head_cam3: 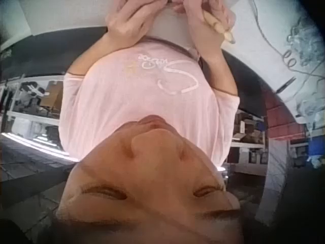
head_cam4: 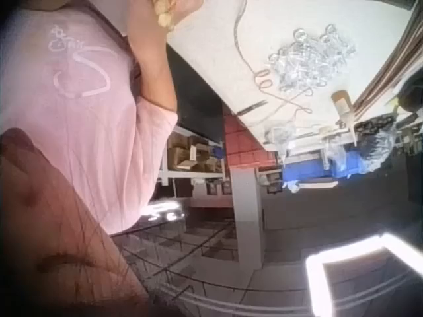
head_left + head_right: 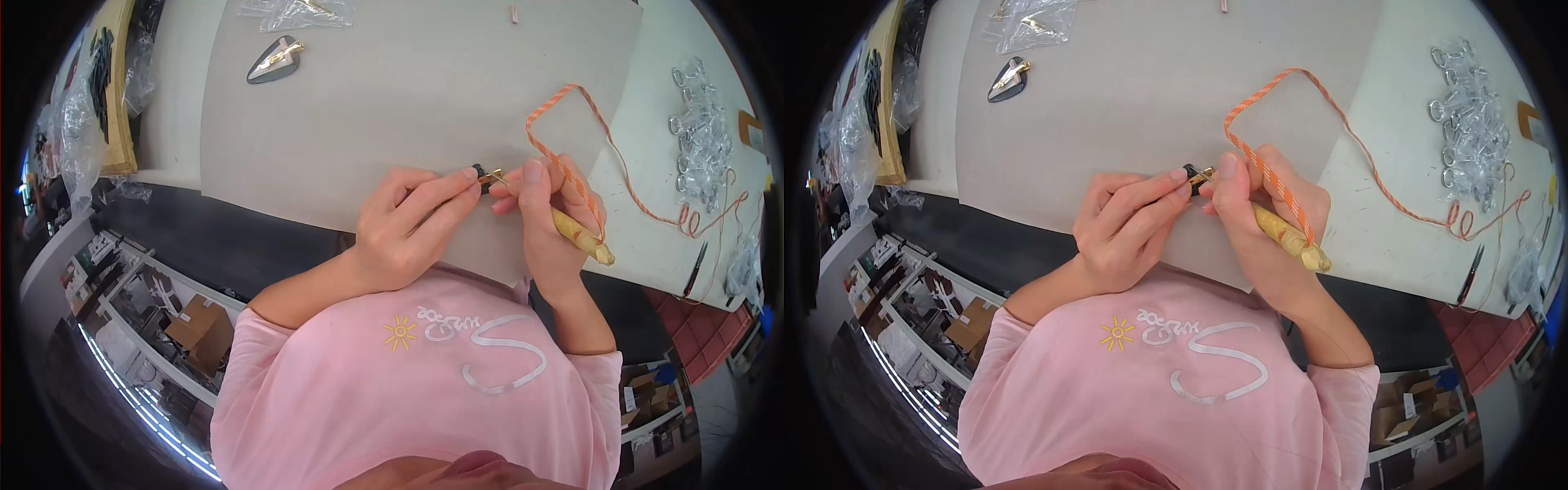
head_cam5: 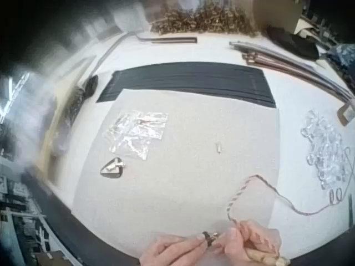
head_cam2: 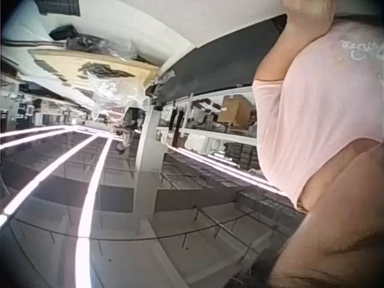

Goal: Assembling metal hardware components onto a leather piece using hand tools.

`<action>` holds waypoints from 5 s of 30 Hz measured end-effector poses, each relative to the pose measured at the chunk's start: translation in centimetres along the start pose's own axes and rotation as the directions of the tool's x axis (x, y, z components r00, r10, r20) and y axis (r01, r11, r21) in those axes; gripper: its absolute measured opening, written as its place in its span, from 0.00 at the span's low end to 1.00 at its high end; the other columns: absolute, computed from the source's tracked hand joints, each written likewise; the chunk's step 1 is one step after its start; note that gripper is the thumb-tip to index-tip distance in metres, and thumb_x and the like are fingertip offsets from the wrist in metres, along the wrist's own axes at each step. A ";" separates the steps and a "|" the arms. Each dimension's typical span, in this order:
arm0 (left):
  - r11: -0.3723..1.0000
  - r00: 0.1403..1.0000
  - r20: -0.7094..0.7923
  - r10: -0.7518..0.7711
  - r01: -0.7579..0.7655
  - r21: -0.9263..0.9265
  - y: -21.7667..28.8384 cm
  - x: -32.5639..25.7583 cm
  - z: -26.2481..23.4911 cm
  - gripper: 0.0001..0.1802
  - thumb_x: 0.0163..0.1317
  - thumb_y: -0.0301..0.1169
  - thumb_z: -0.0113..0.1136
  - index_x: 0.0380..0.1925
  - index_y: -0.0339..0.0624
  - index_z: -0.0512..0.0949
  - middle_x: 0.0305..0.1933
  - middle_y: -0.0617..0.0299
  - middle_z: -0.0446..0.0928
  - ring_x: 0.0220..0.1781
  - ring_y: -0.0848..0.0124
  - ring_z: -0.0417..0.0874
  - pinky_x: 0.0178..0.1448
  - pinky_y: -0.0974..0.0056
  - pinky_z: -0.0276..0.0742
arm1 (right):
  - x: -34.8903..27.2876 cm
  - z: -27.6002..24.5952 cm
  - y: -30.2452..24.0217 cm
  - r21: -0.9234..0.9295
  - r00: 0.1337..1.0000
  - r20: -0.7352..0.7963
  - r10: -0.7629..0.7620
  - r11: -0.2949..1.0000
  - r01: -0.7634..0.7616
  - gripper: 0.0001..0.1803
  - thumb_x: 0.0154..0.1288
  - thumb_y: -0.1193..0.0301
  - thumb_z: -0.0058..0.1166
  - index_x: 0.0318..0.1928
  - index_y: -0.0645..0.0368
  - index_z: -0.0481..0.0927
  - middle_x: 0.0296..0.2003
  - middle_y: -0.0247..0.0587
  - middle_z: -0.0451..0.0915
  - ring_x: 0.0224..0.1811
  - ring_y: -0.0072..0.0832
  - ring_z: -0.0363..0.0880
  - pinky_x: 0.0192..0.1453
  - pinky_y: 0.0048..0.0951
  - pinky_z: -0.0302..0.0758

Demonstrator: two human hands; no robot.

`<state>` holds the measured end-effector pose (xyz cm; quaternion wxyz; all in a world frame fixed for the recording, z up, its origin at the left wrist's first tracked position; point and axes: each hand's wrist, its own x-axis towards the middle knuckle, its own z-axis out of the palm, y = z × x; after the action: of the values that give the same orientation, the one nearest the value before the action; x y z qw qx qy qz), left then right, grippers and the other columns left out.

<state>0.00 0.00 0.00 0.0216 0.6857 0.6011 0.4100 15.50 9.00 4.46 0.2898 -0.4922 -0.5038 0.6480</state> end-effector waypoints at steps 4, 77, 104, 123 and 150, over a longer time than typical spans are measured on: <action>1.000 1.000 -0.013 0.008 -0.008 0.003 -0.1 -0.1 0.2 0.18 0.43 0.19 0.71 0.39 0.37 0.88 0.48 0.61 0.87 0.36 0.67 0.79 0.32 0.69 0.76 | 0.1 -0.5 0.3 -0.078 0.997 0.048 -0.054 0.995 0.057 0.14 0.77 0.75 0.56 0.30 0.63 0.75 0.28 0.34 0.80 0.31 0.20 0.85 0.36 0.23 0.84; 0.944 0.909 0.281 -0.309 0.328 -0.022 1.8 3.4 -3.6 0.17 0.57 0.24 0.74 0.47 0.40 0.83 0.36 0.62 0.81 0.42 0.64 0.82 0.45 0.63 0.82 | 2.8 -6.0 -0.2 0.394 0.996 -0.050 -0.076 0.915 0.090 0.13 0.82 0.65 0.52 0.46 0.64 0.81 0.34 0.45 0.84 0.32 0.27 0.85 0.36 0.31 0.85; 0.243 0.675 0.645 -0.358 0.734 -0.634 -3.3 6.8 -9.4 0.10 0.67 0.32 0.70 0.44 0.40 0.84 0.38 0.64 0.84 0.37 0.79 0.82 0.46 0.71 0.79 | -3.2 -22.3 -6.8 -0.710 0.881 -0.338 -0.330 0.704 -0.009 0.22 0.85 0.57 0.43 0.42 0.63 0.79 0.27 0.33 0.69 0.22 0.16 0.66 0.25 0.20 0.65; -0.442 0.623 0.781 0.044 0.713 -0.544 -1.3 7.2 -7.1 0.11 0.75 0.34 0.63 0.49 0.40 0.78 0.39 0.60 0.85 0.36 0.78 0.86 0.42 0.72 0.82 | -1.3 -0.1 -4.9 -0.165 0.820 0.239 -0.520 0.810 0.562 0.14 0.63 0.81 0.71 0.49 0.60 0.87 0.22 0.17 0.65 0.24 0.07 0.58 0.28 0.17 0.54; 0.137 0.744 0.401 -0.535 0.545 -0.827 -0.7 7.4 -5.2 0.09 0.75 0.33 0.63 0.40 0.37 0.83 0.35 0.62 0.85 0.35 0.76 0.87 0.43 0.68 0.85 | -0.2 1.0 -3.9 -0.029 0.900 -0.033 -0.434 0.901 0.433 0.17 0.84 0.65 0.49 0.52 0.66 0.84 0.38 0.44 0.88 0.40 0.27 0.87 0.46 0.28 0.81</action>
<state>-4.02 4.06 7.05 0.5436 0.2917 0.4726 0.6294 14.19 9.70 8.19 0.4311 -0.3832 -0.6019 0.5523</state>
